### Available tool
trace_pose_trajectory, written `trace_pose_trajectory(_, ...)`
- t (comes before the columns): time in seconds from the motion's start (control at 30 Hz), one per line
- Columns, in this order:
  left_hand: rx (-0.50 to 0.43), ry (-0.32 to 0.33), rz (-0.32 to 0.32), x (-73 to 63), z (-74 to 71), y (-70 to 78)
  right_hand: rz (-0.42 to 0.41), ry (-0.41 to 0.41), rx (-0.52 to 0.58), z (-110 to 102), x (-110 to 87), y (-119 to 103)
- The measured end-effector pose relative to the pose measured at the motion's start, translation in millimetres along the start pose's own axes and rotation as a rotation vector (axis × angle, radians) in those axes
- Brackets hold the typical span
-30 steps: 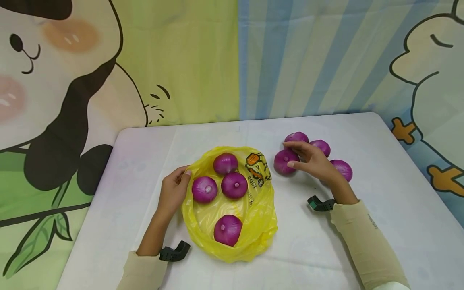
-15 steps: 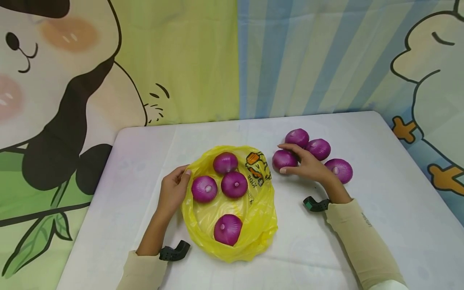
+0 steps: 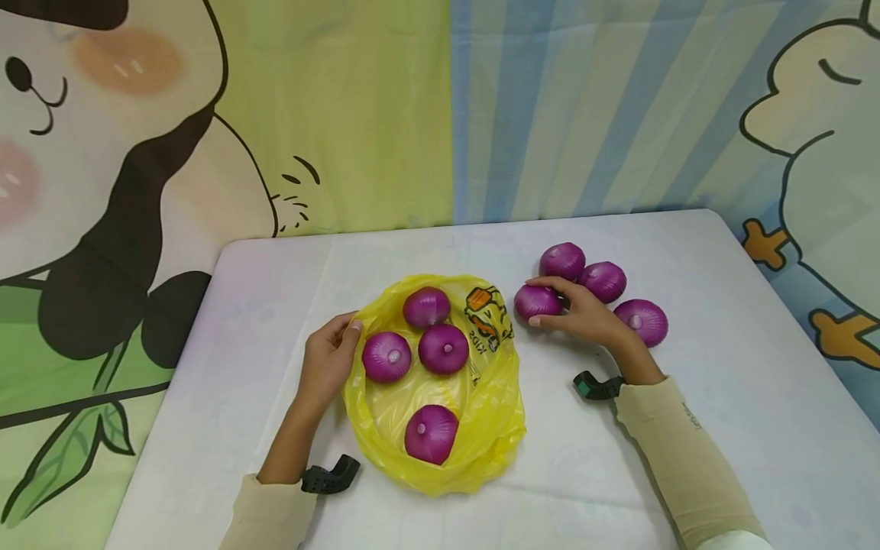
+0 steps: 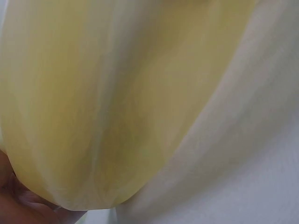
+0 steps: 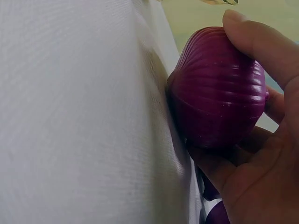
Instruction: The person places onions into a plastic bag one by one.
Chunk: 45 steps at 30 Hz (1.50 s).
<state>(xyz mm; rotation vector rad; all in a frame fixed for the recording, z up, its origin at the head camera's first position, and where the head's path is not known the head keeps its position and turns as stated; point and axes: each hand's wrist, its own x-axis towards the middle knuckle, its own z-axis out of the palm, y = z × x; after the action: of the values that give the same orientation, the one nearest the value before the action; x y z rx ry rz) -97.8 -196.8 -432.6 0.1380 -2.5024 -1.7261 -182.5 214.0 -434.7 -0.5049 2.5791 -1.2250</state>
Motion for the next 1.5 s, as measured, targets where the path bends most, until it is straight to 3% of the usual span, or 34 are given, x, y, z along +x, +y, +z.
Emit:
trace_pose_trajectory(0.5, -0.009, -0.011, 0.004, -2.5, -0.6, 3.3, -0.031, 0.034, 0.111, -6.6, -3.4, -16.4)
trace_pose_trajectory(0.73, -0.002, -0.006, 0.019, -2.3, -0.5, 2.6, -0.131, 0.042, 0.127, -6.7, -3.2, -32.2)
trace_pose_trajectory(1.5, 0.015, -0.001, 0.013, -1.2, -0.5, 2.5, -0.349, -0.133, 0.247, 10.9, 12.8, -81.0)
